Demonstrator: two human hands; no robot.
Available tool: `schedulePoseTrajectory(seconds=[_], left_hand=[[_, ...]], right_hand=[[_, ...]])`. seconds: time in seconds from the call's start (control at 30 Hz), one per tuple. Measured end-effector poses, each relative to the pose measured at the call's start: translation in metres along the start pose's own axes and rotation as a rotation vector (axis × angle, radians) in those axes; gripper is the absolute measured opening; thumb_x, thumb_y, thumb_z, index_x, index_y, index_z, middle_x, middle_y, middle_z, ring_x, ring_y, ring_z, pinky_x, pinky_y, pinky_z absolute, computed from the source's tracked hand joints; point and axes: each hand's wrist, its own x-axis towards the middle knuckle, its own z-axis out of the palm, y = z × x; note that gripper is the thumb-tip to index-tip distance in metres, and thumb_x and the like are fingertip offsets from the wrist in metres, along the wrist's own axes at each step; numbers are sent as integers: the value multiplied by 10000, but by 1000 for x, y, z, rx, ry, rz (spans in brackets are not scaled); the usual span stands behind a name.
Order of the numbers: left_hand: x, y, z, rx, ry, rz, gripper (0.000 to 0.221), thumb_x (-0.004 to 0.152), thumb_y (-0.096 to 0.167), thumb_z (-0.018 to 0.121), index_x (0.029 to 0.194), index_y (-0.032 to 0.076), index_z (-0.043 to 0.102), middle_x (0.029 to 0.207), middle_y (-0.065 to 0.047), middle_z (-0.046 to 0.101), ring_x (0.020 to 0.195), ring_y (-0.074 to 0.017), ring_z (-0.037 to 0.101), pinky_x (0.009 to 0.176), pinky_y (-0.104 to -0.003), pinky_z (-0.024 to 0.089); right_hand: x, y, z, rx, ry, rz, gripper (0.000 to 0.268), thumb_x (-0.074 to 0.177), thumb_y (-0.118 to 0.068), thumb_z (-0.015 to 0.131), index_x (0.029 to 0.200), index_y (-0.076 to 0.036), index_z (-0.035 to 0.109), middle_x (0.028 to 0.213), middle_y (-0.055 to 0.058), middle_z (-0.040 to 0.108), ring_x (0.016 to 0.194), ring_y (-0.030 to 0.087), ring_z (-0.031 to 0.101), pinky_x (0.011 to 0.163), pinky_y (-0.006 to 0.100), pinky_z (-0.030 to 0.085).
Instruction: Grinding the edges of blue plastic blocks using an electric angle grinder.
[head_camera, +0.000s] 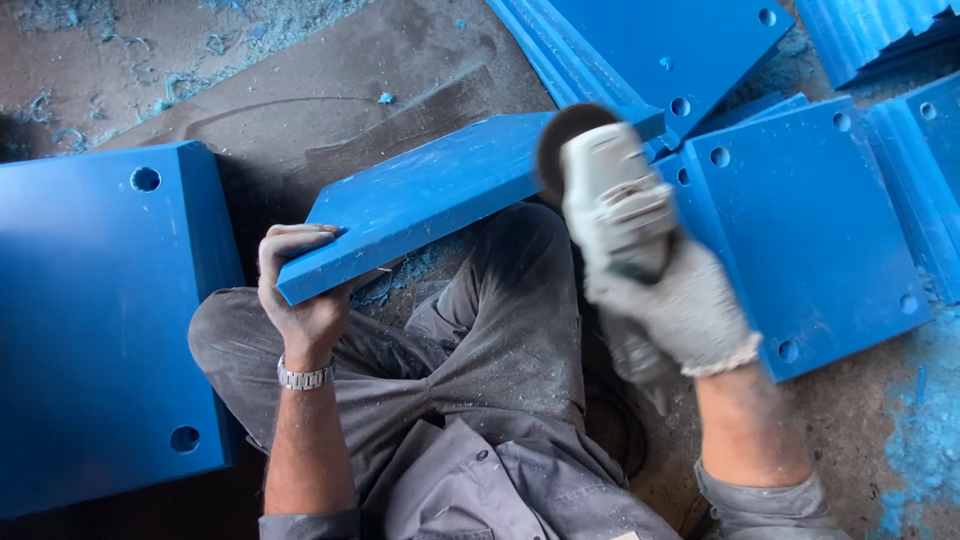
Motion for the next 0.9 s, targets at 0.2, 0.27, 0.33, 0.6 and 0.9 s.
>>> schedulePoseTrajectory(seconds=[0.2,0.27,0.33,0.6,0.9], left_hand=[[1,-1,-1,-10,3,-7,470,801,-37,883,1139,52,569,1156,-110,652,1095,-224,674,1045,-381,550],[3,-1,2,-12,6,-6,470,806,-35,887,1142,52,571,1162,-109,650,1082,-220,672,1033,-370,549],[5,2,2,17,12,6,463,808,-44,883,1135,47,568,1174,-113,642,1099,-225,663,1039,-369,542],[0,-15,6,-30,44,0,330,835,-101,703,1101,41,570,1144,-110,609,1108,-226,670,1047,-359,542],[13,-12,8,-92,48,30,384,754,-34,806,1061,45,588,1150,-98,619,1115,-235,658,1033,-381,541]], right_hand=[[11,37,-58,542,190,164,512,807,-142,776,1257,25,599,970,153,703,778,248,716,709,403,612],[11,42,-68,589,227,123,457,863,-128,742,1270,21,596,973,139,696,774,225,720,691,383,614],[11,44,-69,642,192,35,440,865,-72,699,1282,5,581,951,133,695,769,240,727,683,383,625],[4,20,-35,455,158,124,510,826,-68,762,1294,17,577,978,143,713,789,234,726,697,377,610],[-19,-60,56,-104,-25,-83,702,705,-219,879,1282,13,553,1127,130,726,1036,227,721,895,375,584]])
